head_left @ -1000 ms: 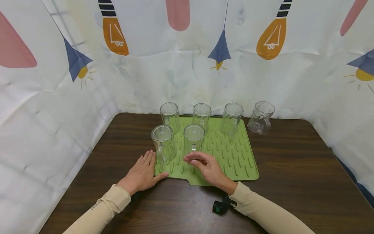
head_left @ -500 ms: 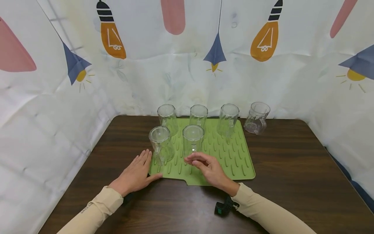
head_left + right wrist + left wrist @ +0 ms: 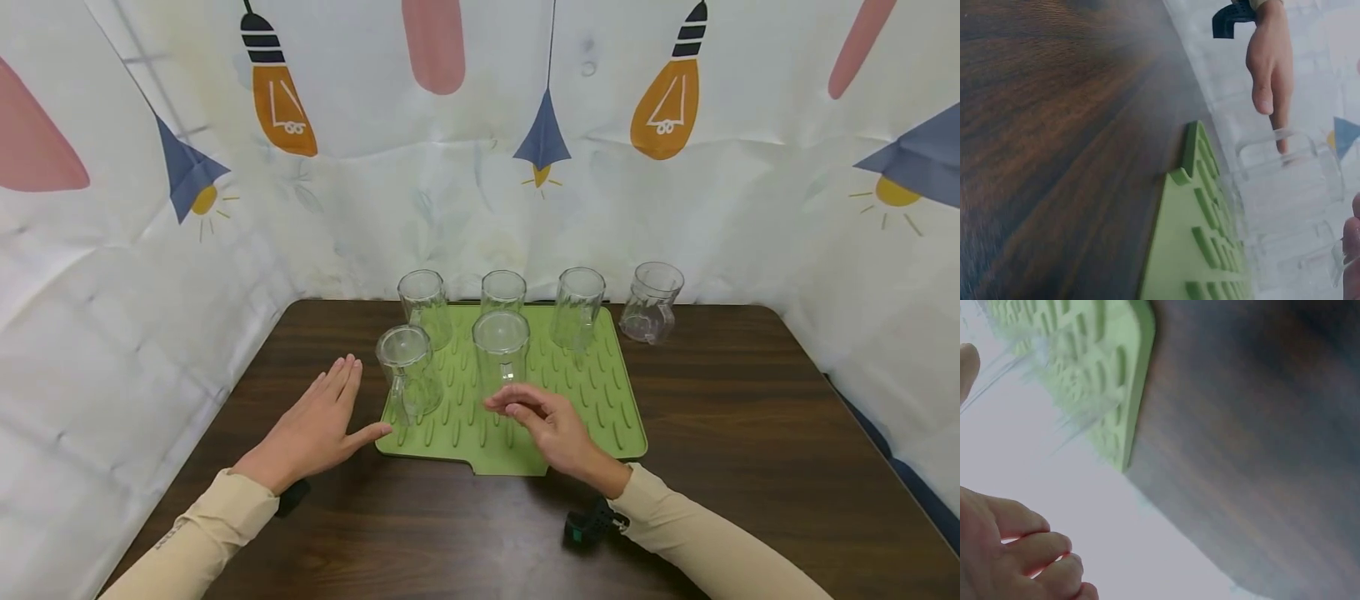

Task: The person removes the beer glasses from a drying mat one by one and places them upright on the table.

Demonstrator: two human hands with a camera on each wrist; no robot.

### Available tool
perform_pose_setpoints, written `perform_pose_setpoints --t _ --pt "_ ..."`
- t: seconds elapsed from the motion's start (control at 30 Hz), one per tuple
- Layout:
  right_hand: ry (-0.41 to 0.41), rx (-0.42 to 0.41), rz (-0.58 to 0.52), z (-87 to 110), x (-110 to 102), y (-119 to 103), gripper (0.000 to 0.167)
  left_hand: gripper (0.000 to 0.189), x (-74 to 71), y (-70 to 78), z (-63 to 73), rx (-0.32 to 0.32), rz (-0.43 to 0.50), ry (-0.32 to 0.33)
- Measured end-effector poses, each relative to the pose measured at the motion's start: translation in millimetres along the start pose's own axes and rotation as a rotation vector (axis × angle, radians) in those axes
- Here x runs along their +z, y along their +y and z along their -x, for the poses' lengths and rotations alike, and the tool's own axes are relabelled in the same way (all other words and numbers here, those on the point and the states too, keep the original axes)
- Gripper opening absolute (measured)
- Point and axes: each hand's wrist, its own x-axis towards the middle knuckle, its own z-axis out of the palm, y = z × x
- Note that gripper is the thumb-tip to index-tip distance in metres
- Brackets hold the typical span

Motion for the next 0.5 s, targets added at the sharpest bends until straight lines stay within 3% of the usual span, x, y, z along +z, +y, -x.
perform_pose_setpoints --t 0.23,0.5 --pt "0.008 -0.016 0.048 -0.2 -12.9 -6.8 0.022 0.112 -18.4 1.4 -4.6 0.038 -0.034 0.08" --pt "0.02 -0.109 0.102 -2.1 -28.9 -14.9 0.021 0.109 -30.2 13.1 -16.5 0.093 -0.041 0.182"
